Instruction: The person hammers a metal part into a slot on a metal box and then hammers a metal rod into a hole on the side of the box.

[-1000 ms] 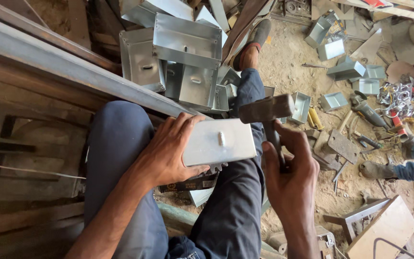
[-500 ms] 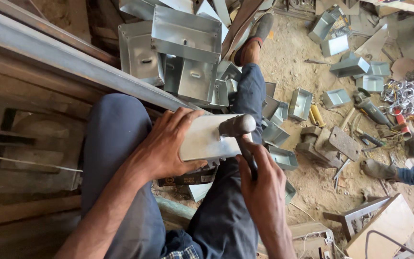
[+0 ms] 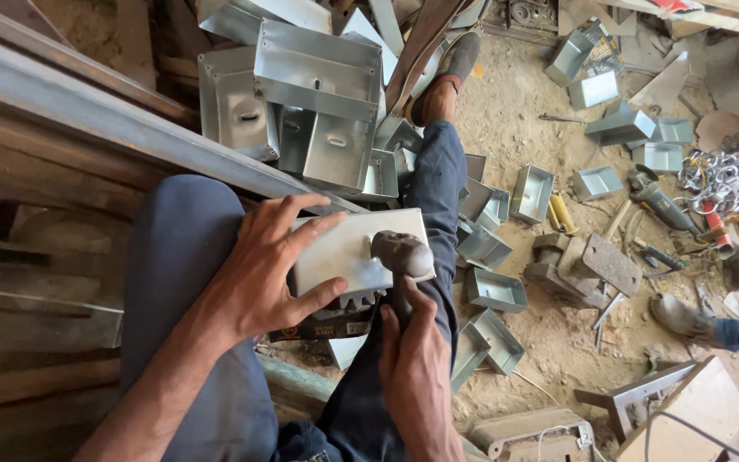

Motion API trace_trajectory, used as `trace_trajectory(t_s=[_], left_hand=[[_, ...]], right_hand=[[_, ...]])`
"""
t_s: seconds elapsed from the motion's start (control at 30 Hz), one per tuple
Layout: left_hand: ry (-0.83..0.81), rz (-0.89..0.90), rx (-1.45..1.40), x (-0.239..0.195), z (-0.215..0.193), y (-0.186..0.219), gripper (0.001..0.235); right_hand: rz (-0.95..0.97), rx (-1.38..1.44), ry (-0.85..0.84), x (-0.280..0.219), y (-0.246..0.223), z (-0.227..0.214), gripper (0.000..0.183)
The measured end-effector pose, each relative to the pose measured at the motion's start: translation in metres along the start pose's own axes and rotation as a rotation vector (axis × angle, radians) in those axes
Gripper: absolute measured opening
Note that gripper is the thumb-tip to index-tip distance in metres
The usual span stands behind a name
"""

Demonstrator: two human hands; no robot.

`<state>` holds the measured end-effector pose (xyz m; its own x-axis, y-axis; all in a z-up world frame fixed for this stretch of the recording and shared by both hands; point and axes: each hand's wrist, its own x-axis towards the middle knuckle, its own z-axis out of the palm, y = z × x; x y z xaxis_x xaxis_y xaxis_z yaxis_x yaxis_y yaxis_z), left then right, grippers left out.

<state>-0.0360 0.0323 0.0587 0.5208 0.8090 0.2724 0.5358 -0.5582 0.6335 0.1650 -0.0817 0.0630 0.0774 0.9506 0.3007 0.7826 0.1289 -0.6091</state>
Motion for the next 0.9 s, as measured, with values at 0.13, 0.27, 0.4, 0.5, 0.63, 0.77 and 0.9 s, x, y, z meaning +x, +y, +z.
trace_trajectory(t_s=[0.13, 0.27, 0.4, 0.5, 0.63, 0.77, 0.9], left_hand=[[-0.042, 0.070, 0.045, 0.005, 0.006, 0.003, 0.075], [-0.078, 0.060, 0.007, 0.007, 0.006, 0.003, 0.074], [-0.098, 0.045, -0.025, 0.010, 0.006, 0.005, 0.074], [-0.109, 0.070, 0.010, 0.012, 0.003, 0.007, 0.079], [-0.109, 0.056, 0.049, 0.012, 0.004, 0.009, 0.082], [-0.021, 0.091, 0.126, 0.012, 0.008, 0.007, 0.081], [-0.126, -0.034, -0.052, 0.012, 0.007, 0.006, 0.082]], right_hand=[[0.092, 0.019, 0.096, -0.012, 0.010, 0.022, 0.036], [0.271, 0.057, 0.073, -0.015, 0.014, 0.029, 0.039], [0.144, 0.036, 0.142, -0.012, 0.009, 0.024, 0.034], [0.030, 0.014, 0.099, -0.006, 0.008, 0.009, 0.031], [0.115, 0.028, 0.048, -0.004, 0.010, 0.004, 0.036], [0.159, 0.040, 0.032, -0.009, 0.014, 0.003, 0.042], [-0.022, -0.022, 0.156, -0.010, 0.017, 0.005, 0.041]])
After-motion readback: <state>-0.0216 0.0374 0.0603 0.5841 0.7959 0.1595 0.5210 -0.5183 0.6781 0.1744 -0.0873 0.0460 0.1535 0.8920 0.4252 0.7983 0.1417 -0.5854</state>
